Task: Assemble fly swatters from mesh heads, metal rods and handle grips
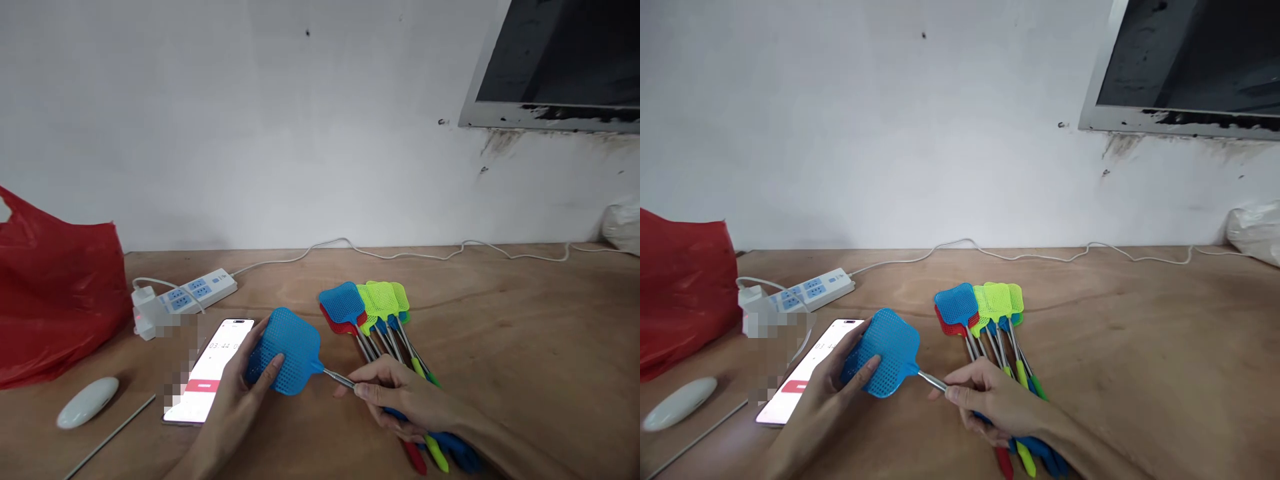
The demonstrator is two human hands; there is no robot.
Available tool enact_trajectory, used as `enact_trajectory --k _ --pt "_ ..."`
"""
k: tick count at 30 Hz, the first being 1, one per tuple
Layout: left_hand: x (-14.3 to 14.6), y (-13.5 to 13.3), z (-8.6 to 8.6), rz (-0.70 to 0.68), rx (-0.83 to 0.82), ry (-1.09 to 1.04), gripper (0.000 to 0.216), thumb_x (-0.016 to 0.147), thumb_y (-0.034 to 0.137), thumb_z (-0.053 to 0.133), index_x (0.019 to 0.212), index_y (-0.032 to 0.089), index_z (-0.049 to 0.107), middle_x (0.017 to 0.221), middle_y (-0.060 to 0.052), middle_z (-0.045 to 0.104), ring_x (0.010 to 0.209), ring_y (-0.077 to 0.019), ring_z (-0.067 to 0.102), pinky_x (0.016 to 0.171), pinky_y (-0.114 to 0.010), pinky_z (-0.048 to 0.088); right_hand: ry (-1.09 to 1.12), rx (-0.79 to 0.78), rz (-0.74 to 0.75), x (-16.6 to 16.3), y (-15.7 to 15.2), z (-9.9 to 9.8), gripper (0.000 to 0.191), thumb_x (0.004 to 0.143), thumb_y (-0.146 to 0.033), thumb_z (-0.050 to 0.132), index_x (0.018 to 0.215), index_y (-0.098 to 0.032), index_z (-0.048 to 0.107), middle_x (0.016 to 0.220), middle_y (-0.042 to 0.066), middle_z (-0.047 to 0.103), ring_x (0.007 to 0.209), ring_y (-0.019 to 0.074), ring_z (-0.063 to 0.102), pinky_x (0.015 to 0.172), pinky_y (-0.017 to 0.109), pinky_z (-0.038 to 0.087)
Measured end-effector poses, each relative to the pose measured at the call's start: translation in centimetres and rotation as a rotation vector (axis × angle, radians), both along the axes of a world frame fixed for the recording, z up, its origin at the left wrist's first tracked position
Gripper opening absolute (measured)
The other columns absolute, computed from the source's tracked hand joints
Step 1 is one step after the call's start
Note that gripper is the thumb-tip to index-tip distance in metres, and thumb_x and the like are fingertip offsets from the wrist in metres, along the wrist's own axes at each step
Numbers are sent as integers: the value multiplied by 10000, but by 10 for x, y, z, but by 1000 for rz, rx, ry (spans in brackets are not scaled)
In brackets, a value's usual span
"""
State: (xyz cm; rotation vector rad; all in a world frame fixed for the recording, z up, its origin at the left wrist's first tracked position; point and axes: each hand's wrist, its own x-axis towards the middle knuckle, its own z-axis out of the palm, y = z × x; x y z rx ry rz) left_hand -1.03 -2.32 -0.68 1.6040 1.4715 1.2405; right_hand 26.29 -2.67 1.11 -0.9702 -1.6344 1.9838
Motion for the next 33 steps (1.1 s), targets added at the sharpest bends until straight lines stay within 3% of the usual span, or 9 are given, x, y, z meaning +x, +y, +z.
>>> enact_trajectory --k 14,17,21,24,27,30,33 --pt "3 2 7 -51 -23 43 659 874 538 600 1452 257 455 1466 -96 529 1389 -342 436 1111 -493 415 -26 -20 -6 -4 -2 4 444 887 -528 573 1090 -142 656 432 -122 467 233 35 272 253 149 248" --pt "6 3 8 -75 -51 -45 701 870 545 609 1486 281 401 1437 -91 546 1356 -332 474 1068 -469 454 -52 27 -75 -6 1 7 378 863 -511 589 909 -146 674 428 -89 506 274 56 358 294 167 273" --pt "7 6 5 -11 -74 -160 720 910 562 547 1526 283 301 1252 -86 624 1024 -246 662 864 -388 539 -43 164 -314 -6 8 8 383 847 -479 640 679 -137 680 470 -44 524 437 59 430 432 174 307" --pt "4 8 5 -6 -88 -135 686 901 599 529 1455 209 422 1041 -66 663 703 -175 614 663 -326 512 73 130 -485 -6 10 9 364 827 -507 687 811 -144 705 553 -45 563 435 51 366 407 180 245" --pt "5 6 8 -107 -168 -80 619 884 614 531 1315 172 568 873 -37 669 655 -178 583 628 -312 492 245 -19 -536 -9 8 8 376 769 -495 762 937 -173 663 749 7 685 486 85 506 404 185 311" --pt "8 2 12 -207 -224 -19 487 908 603 483 1119 213 685 837 -26 688 739 -205 621 671 -306 502 413 -139 -499 -14 4 6 315 792 -447 755 895 -164 661 967 99 741 804 192 694 674 279 505" --pt "10 -3 12 -313 -219 117 429 933 577 464 919 233 720 776 -10 681 714 -199 611 642 -283 486 525 -235 -453 -17 4 3 348 843 -476 685 916 -136 699 1121 160 727 1005 251 688 926 372 459"
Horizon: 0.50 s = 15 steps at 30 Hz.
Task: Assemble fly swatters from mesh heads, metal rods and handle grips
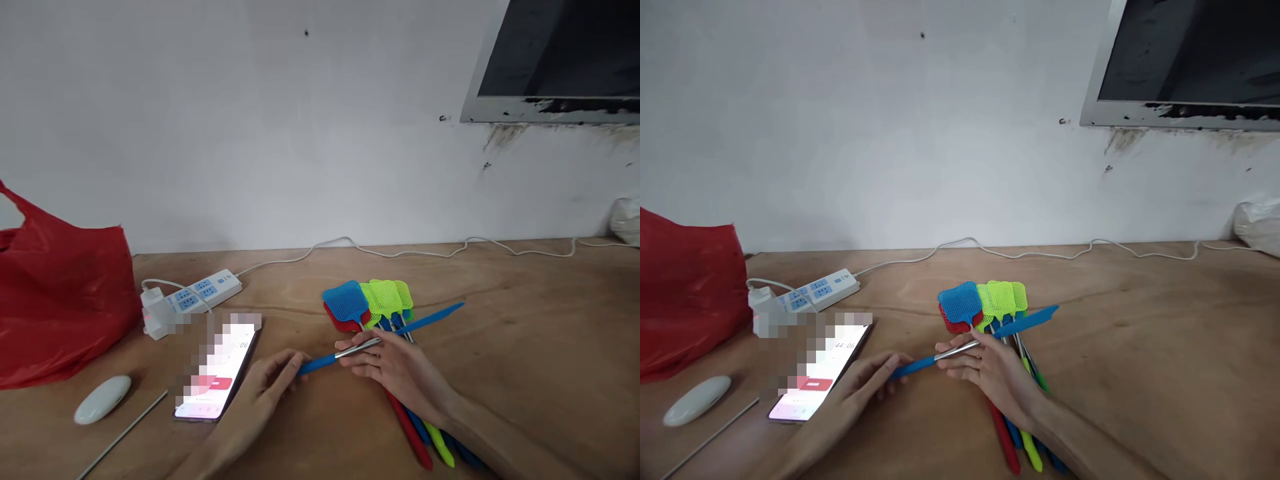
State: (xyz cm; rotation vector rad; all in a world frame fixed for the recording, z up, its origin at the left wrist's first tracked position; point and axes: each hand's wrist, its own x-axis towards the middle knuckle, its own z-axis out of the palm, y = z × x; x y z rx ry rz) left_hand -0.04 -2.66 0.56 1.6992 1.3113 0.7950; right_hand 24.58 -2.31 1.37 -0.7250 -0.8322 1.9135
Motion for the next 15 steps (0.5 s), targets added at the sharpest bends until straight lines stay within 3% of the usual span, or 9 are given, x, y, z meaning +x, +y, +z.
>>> enact_trajectory --k 3,6,9,12,15 --pt "0 -5 -2 -92 66 88 353 930 529 506 869 248 710 744 6 664 689 -191 587 595 -259 456 45 -28 41 0 2 -4 447 861 -531 632 1013 -119 719 1216 187 693 1041 267 672 939 389 443" --pt "-1 -7 -5 -89 97 130 322 943 495 492 866 250 687 736 5 659 703 -201 593 583 -259 441 -18 19 32 0 4 -8 441 882 -528 612 1073 -144 711 1219 164 689 977 238 678 847 362 489" --pt "-5 -5 -7 -40 151 141 261 929 477 517 945 262 663 872 -15 700 785 -226 628 621 -277 455 -175 123 53 1 3 -12 440 878 -543 617 1037 -142 706 1095 147 719 781 191 685 669 313 530" --pt "-9 -1 -7 -15 180 146 234 928 471 515 972 271 630 952 -24 701 819 -238 638 650 -293 467 -369 261 138 -1 -4 -15 479 883 -571 594 1005 -120 704 879 115 728 582 150 637 486 257 490" --pt "-10 1 -6 -31 172 179 221 951 454 483 969 268 601 899 -16 686 788 -232 636 666 -306 468 -543 436 123 -5 -15 -15 414 921 -516 567 983 -131 707 748 62 686 547 130 605 466 232 471"
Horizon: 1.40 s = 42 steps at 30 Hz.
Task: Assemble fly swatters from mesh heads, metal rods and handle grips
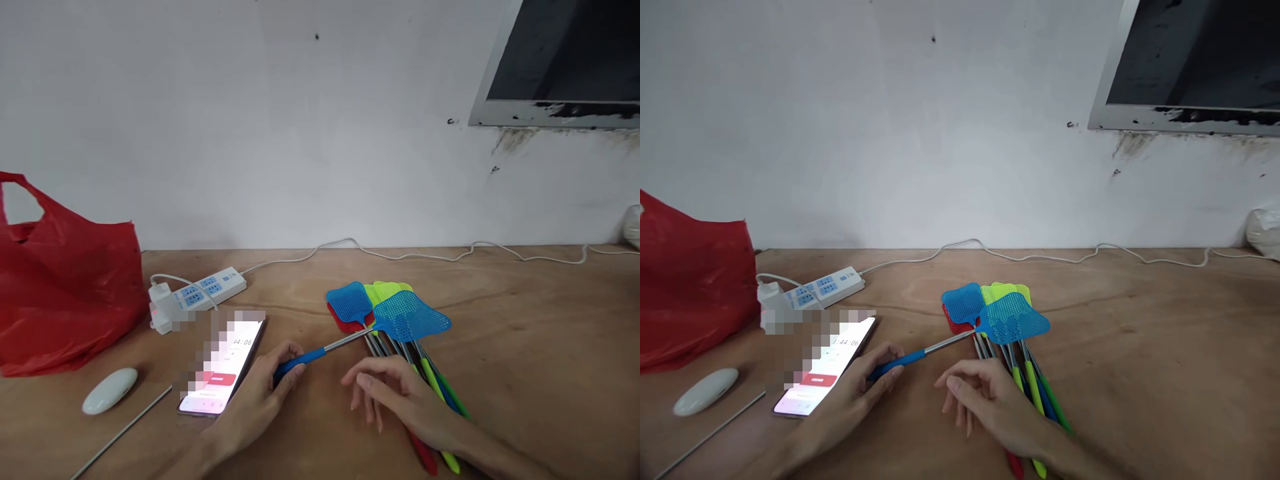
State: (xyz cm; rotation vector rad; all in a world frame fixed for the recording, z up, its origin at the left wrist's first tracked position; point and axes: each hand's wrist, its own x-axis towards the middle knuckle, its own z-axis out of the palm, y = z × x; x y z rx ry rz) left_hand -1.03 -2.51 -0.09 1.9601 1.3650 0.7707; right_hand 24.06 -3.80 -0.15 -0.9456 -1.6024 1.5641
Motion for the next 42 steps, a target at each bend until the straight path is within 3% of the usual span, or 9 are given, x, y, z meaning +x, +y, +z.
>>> enact_trajectory --k 6,8,12,14,17,20,26,35,42 --pt "7 -3 2 -48 33 66 187 963 404 475 971 256 588 920 -17 696 810 -233 642 704 -321 455 -289 437 -80 -2 -10 22 120 920 -273 605 947 -210 704 792 27 696 722 163 643 679 283 528" --pt "8 -4 3 -62 29 82 174 964 388 473 979 255 584 932 -14 697 819 -228 638 722 -323 455 -428 644 -18 8 -2 32 109 922 -245 600 962 -217 698 842 39 707 742 173 647 681 293 526" --pt "7 -4 8 -75 -4 120 170 964 367 452 946 245 568 889 -5 680 797 -213 622 717 -313 458 -702 959 1 40 27 38 284 879 -181 649 1157 -239 659 1112 74 708 1067 260 599 947 444 464" --pt "4 -4 9 -90 -23 121 177 970 373 435 966 246 558 868 1 670 789 -207 619 701 -302 457 -802 978 9 52 41 35 319 788 -248 775 1091 -237 675 1096 66 718 1096 297 574 962 485 429" --pt "-1 -5 11 -114 -37 171 197 985 389 416 1033 253 551 889 -2 670 789 -205 617 694 -304 452 -848 937 42 57 50 31 111 823 -274 761 899 -231 692 904 32 731 987 263 596 899 442 432" --pt "-4 -4 16 -173 -23 270 216 1006 386 392 1081 260 550 1006 -21 676 870 -222 613 757 -331 450 -854 898 39 50 45 32 104 845 -235 743 780 -210 666 784 16 691 880 225 593 847 398 428" --pt "10 -2 36 -362 3 400 265 1036 424 370 1106 288 587 975 -5 689 882 -233 619 778 -335 433 -763 992 39 32 26 33 46 889 -172 673 877 -210 650 814 11 668 898 213 559 850 371 396" --pt "5 -6 21 -225 11 404 280 1026 401 374 977 251 605 929 -11 708 833 -228 638 736 -318 430 -797 1155 -123 64 43 13 92 937 -155 589 863 -209 601 844 23 688 954 246 565 866 411 352" --pt "-14 -18 26 -330 -82 344 303 1028 423 359 1086 283 622 1001 -3 707 908 -211 655 753 -277 471 -818 1104 -75 73 31 21 74 969 -191 550 909 -222 580 898 28 689 1021 252 564 935 448 376"
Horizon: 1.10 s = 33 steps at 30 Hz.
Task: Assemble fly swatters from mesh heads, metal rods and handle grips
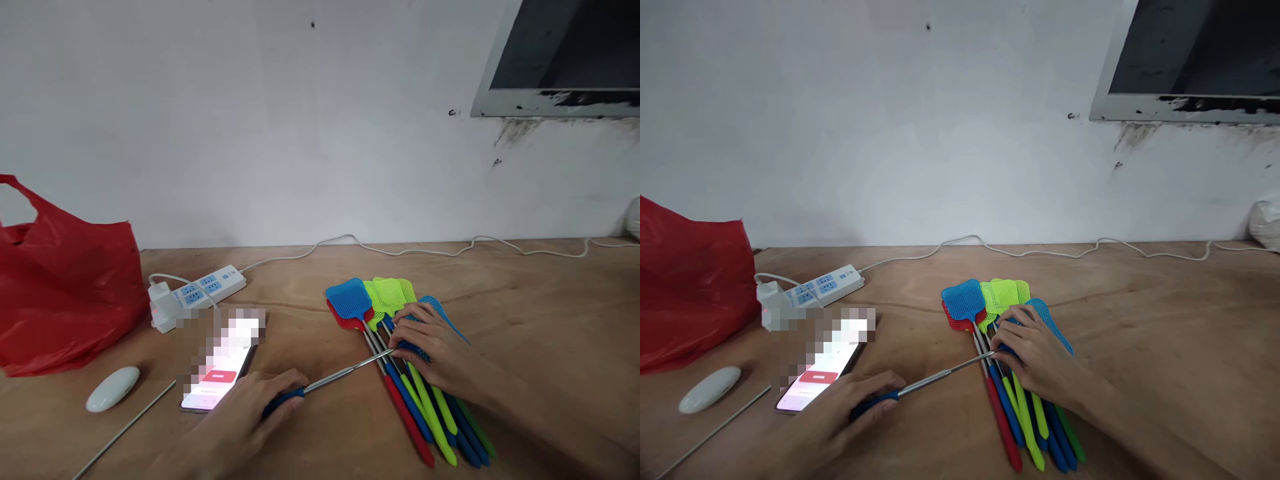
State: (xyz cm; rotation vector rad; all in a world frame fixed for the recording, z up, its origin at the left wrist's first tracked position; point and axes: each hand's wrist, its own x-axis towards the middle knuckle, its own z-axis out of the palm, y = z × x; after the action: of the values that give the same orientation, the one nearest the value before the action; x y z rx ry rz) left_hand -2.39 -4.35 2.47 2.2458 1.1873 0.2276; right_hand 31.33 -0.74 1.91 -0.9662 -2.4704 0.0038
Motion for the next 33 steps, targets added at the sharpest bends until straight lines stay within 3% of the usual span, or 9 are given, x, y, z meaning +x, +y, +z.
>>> enact_trajectory --k 3,7,11,15,17,19,21,29,33 --pt "-7 -7 7 37 17 -40 320 1015 466 371 1041 298 642 976 9 720 883 -206 664 761 -268 489 4 -48 -22 -6 -10 10 25 953 -222 573 950 -232 595 1059 56 695 1160 284 521 982 479 386" --pt "-17 -14 10 138 125 -88 315 983 524 427 962 329 673 899 47 740 804 -188 672 749 -244 502 127 -135 -123 2 -9 16 318 857 -366 686 1150 -260 623 1316 96 616 1292 352 452 1078 575 343" --pt "-31 -16 -2 216 172 -97 284 967 525 467 1032 355 685 970 59 757 828 -177 681 753 -220 514 625 -570 -347 18 4 13 410 857 -531 622 1159 -254 623 1186 98 682 1098 322 634 923 492 526" --pt "-33 -16 -11 231 188 -103 273 960 522 488 1084 368 676 1041 57 757 882 -196 684 789 -239 516 995 -1019 -498 14 3 5 482 741 -527 736 1120 -247 637 1020 77 741 928 313 712 763 437 600" --pt "-23 -14 -11 198 163 -94 281 980 495 457 1100 355 669 1046 38 752 883 -205 680 811 -264 512 1084 -1041 -549 0 -3 -2 513 691 -495 783 1115 -250 630 998 70 751 883 314 723 728 443 609" --pt "-9 -11 -10 114 128 -72 301 1000 468 416 1096 324 662 1038 7 746 901 -223 677 823 -293 506 1067 -933 -576 -15 -8 -8 550 651 -475 814 1116 -255 616 1026 56 744 942 309 711 793 448 603" --pt "4 -6 -8 32 88 -18 315 1021 430 372 1047 293 655 943 -5 741 830 -224 675 761 -303 494 1039 -839 -488 -27 -12 -11 596 631 -463 824 1132 -243 589 1035 53 738 971 308 704 837 453 595" --pt "12 -3 1 26 15 -53 301 1027 432 360 1044 280 619 980 1 704 894 -208 635 812 -309 450 1154 -1082 -413 -26 -10 3 528 657 -358 835 1128 -251 623 984 23 755 920 274 723 774 397 611" --pt "12 -5 -1 17 -15 16 340 1030 457 326 938 252 581 885 -1 672 825 -200 611 743 -302 440 1289 -1144 -499 -24 -2 10 411 724 -340 780 1102 -243 648 861 24 750 713 217 721 539 288 572"
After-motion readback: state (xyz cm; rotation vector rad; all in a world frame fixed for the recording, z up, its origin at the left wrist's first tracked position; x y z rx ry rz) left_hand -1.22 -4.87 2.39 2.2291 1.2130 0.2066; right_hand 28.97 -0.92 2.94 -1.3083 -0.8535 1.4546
